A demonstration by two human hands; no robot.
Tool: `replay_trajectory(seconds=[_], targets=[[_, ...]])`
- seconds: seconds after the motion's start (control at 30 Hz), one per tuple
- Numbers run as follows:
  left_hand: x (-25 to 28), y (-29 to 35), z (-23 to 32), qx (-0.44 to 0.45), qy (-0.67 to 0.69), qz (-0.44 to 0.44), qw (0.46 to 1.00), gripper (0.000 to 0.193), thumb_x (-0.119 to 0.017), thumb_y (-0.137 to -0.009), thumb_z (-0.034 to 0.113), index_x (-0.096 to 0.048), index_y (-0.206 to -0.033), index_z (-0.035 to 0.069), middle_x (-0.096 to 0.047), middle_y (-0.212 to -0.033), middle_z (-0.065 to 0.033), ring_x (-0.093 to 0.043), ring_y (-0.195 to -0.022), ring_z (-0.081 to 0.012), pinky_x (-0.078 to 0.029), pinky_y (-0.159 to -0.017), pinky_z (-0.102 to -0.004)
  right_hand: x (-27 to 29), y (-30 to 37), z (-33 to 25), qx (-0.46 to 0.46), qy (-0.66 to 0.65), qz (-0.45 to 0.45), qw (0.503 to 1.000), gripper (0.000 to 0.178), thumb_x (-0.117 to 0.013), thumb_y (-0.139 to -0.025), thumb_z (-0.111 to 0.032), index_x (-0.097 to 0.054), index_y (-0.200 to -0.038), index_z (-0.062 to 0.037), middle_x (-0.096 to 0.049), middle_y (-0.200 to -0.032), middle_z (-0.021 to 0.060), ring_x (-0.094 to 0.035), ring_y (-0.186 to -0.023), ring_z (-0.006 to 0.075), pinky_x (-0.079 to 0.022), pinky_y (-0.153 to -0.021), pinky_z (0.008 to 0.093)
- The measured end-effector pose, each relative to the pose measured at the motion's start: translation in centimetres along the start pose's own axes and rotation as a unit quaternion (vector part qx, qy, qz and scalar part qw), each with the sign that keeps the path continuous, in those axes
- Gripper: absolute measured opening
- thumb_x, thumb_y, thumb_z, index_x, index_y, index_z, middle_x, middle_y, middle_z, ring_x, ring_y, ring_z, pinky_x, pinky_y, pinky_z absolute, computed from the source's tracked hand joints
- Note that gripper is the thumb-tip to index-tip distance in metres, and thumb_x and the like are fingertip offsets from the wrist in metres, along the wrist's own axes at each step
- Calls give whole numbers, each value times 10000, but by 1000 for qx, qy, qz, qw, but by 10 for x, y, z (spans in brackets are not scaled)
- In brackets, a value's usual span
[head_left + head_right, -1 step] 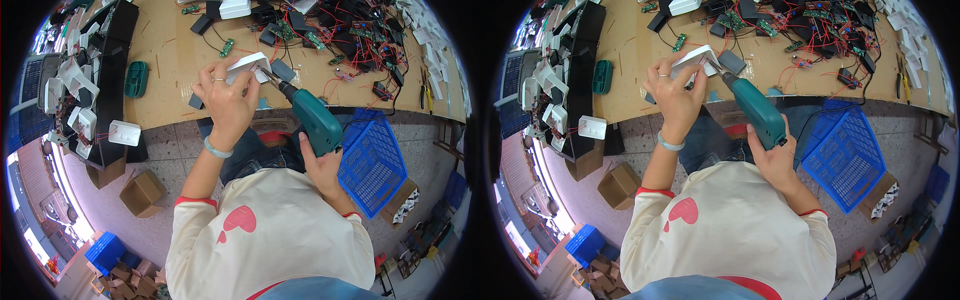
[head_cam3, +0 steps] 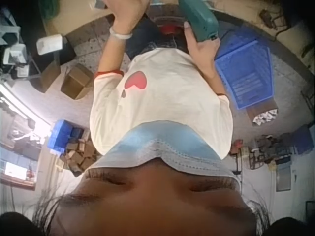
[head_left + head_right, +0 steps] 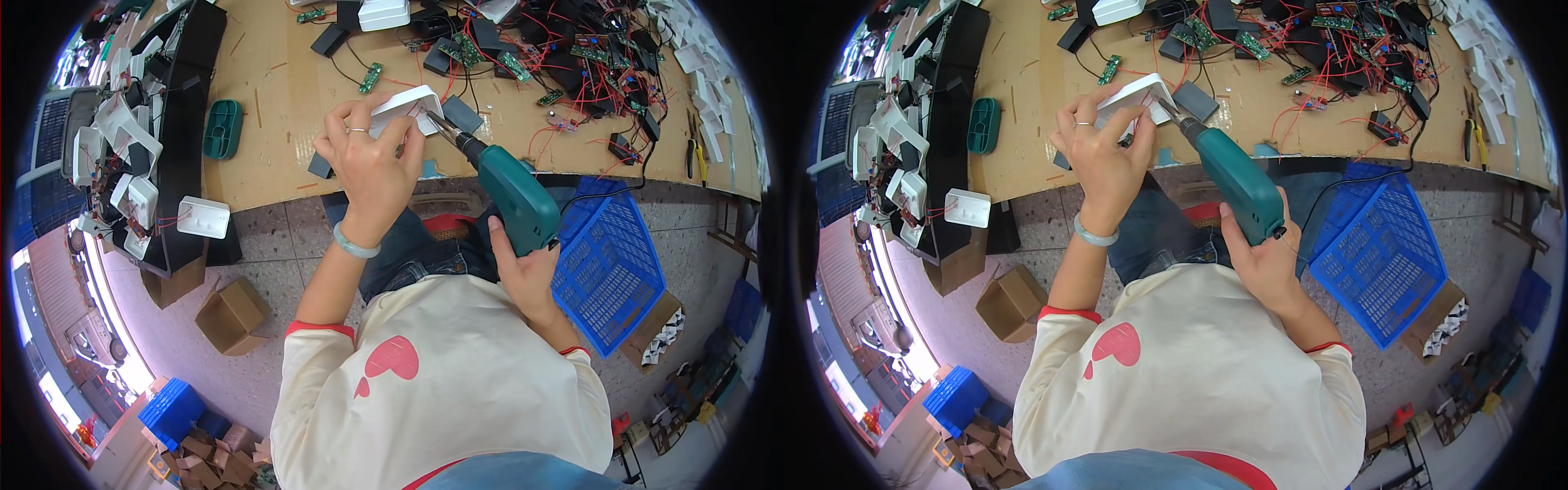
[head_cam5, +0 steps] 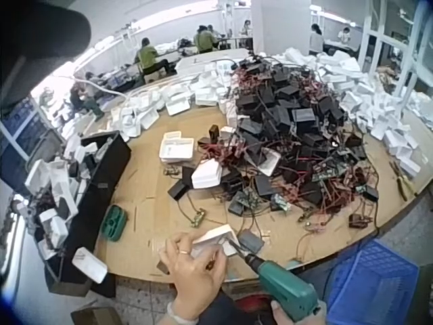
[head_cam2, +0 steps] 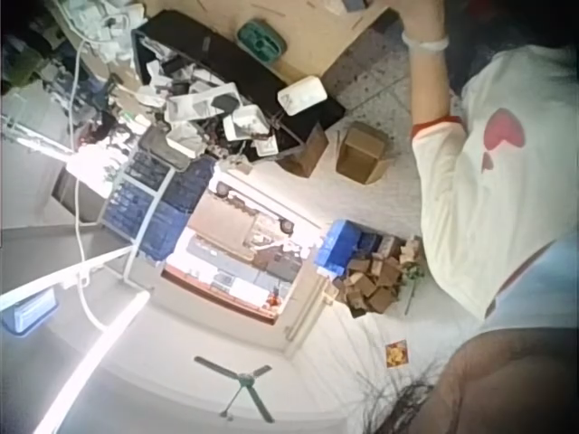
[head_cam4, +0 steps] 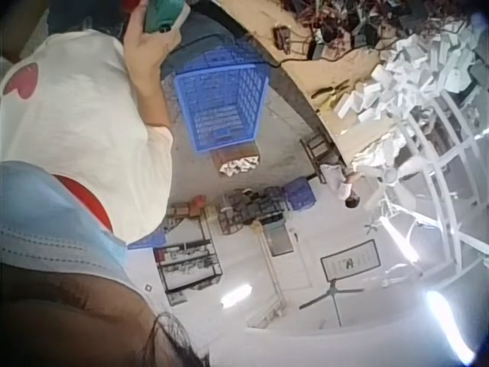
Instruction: Assembling electronic components into plastic housings and securing them with an electric screwdriver.
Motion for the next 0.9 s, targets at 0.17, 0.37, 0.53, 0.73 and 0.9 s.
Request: replay_trajectory(seconds=[0.17, 0.37, 0.53, 0.73, 0.9], targets=[[0, 0, 0, -3, -1, -2, 1000, 100, -818, -728, 173, -772, -814, 197, -686, -1163, -17, -541, -1083, -277, -315, -882, -420, 0, 0, 0, -7, -5, -2, 1000, 240, -716, -892, -39, -612, -1100, 22, -697, -889, 98, -638, -735, 132, -509, -685, 273], [-1, 0, -1, 1, 1, -2, 1000, 106, -816, -726, 170, -773, -820, 196, -684, -1164, -18, -540, -1086, -277, -318, -878, -425, 1, 2, -1, -20, 1, -11, 1000, 243, -708, -896, -30, -607, -1111, 24, -690, -888, 98, -626, -736, 118, -502, -680, 264], [-2, 0, -1, 2, -3, -5, 1000, 100, -815, -725, 171, -775, -815, 187, -685, -1162, -21, -539, -1079, -277, -320, -876, -424, 1, 3, 0, -29, -9, -15, 999, 246, -706, -899, -30, -606, -1118, 25, -679, -875, 90, -611, -721, 114, -497, -674, 261], [-1, -1, 0, 4, -4, -9, 1000, 97, -812, -728, 174, -774, -817, 181, -688, -1161, -23, -535, -1081, -276, -321, -876, -424, 1, 1, -1, -31, 0, -19, 999, 251, -707, -900, -35, -601, -1120, 25, -680, -895, 90, -614, -728, 123, -498, -685, 263], [-1, -1, 0, 4, -2, -10, 1000, 99, -813, -728, 173, -775, -819, 177, -689, -1157, -24, -534, -1083, -277, -322, -882, -425, 4, 3, -3, -27, -4, -15, 1000, 262, -713, -902, -45, -605, -1132, 21, -690, -902, 95, -633, -743, 135, -506, -697, 272]])
Point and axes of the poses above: each hand's wrist, its own y-axis away from the middle knuckle, its own x-axis out of the back of the hand, z = x × y, the point moved 9 cm from there along -y, towards the middle knuckle
